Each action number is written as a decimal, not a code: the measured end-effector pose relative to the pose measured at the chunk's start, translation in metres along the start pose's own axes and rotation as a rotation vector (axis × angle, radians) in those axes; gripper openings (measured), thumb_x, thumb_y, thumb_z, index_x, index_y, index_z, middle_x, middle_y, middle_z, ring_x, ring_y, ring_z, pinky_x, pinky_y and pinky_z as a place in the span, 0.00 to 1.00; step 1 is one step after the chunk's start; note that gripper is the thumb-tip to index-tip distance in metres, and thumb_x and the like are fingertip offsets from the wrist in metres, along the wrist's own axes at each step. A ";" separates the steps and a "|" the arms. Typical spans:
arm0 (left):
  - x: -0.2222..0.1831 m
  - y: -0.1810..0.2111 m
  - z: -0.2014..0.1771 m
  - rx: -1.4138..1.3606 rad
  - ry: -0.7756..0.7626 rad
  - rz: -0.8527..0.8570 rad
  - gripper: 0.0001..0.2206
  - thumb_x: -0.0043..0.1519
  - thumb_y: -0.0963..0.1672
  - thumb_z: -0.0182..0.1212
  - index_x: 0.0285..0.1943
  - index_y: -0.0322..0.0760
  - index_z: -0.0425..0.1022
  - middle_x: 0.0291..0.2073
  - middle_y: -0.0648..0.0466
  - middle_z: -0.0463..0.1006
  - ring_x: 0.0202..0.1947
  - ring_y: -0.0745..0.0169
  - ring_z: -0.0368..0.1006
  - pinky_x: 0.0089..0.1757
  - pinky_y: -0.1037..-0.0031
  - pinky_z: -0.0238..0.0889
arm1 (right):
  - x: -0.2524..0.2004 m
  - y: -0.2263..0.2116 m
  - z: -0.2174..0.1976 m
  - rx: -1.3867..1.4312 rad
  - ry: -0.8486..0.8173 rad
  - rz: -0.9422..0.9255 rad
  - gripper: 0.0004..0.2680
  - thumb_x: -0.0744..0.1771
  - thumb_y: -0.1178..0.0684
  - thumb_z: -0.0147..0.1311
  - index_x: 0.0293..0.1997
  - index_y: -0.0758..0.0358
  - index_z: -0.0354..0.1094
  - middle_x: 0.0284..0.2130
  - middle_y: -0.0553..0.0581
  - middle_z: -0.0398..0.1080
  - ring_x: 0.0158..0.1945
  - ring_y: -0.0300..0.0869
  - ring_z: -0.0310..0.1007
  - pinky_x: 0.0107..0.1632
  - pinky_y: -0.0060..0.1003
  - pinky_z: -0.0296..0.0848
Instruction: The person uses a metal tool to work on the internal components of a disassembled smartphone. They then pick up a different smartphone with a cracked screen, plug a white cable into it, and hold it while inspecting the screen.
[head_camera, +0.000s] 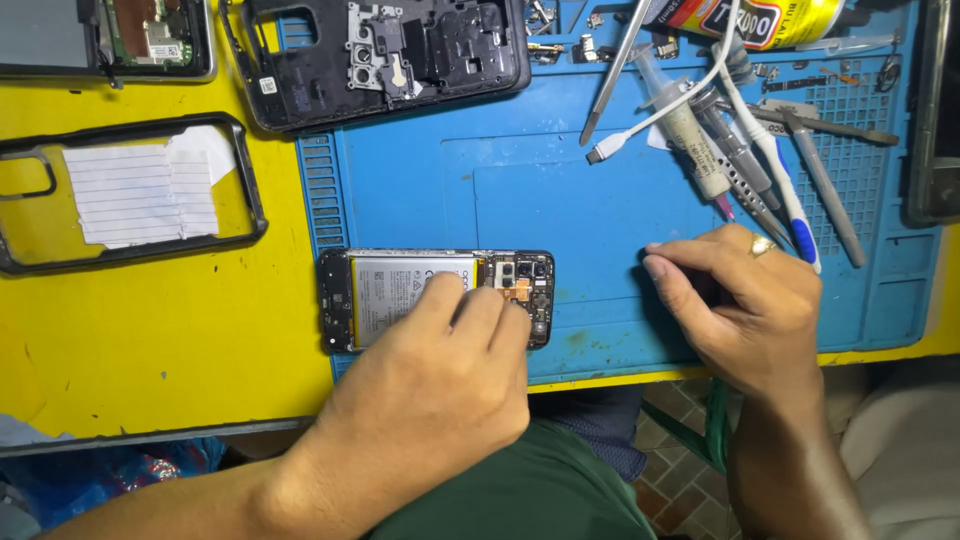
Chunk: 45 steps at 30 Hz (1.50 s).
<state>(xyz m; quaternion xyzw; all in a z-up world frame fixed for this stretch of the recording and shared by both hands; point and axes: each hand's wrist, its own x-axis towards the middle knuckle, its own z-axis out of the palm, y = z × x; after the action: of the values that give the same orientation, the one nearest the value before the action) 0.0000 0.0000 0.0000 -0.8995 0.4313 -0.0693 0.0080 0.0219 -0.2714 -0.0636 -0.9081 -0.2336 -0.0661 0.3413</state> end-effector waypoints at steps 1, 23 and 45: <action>-0.003 -0.003 0.002 0.001 -0.004 -0.001 0.08 0.64 0.40 0.55 0.42 0.37 0.82 0.30 0.53 0.74 0.31 0.57 0.65 0.34 0.68 0.56 | -0.001 0.000 0.000 0.004 0.000 0.000 0.02 0.69 0.62 0.62 0.41 0.71 0.77 0.34 0.60 0.78 0.31 0.42 0.71 0.35 0.31 0.67; -0.016 -0.021 0.004 -0.111 0.027 0.106 0.15 0.69 0.39 0.52 0.28 0.48 0.73 0.26 0.56 0.66 0.27 0.56 0.61 0.32 0.66 0.55 | 0.000 -0.001 0.000 0.010 -0.005 0.028 0.02 0.69 0.63 0.62 0.41 0.71 0.77 0.32 0.60 0.77 0.28 0.41 0.69 0.34 0.31 0.64; -0.011 -0.034 0.004 -0.097 0.029 -0.056 0.06 0.65 0.43 0.56 0.48 0.47 0.75 0.38 0.56 0.75 0.40 0.58 0.71 0.45 0.66 0.64 | 0.000 0.000 0.000 0.027 0.001 0.036 0.01 0.69 0.63 0.62 0.41 0.71 0.77 0.32 0.60 0.77 0.28 0.40 0.68 0.33 0.30 0.63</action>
<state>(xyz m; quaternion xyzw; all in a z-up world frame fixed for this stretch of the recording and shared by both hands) 0.0200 0.0298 -0.0027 -0.9095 0.4088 -0.0614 -0.0437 0.0219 -0.2714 -0.0631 -0.9073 -0.2182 -0.0572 0.3550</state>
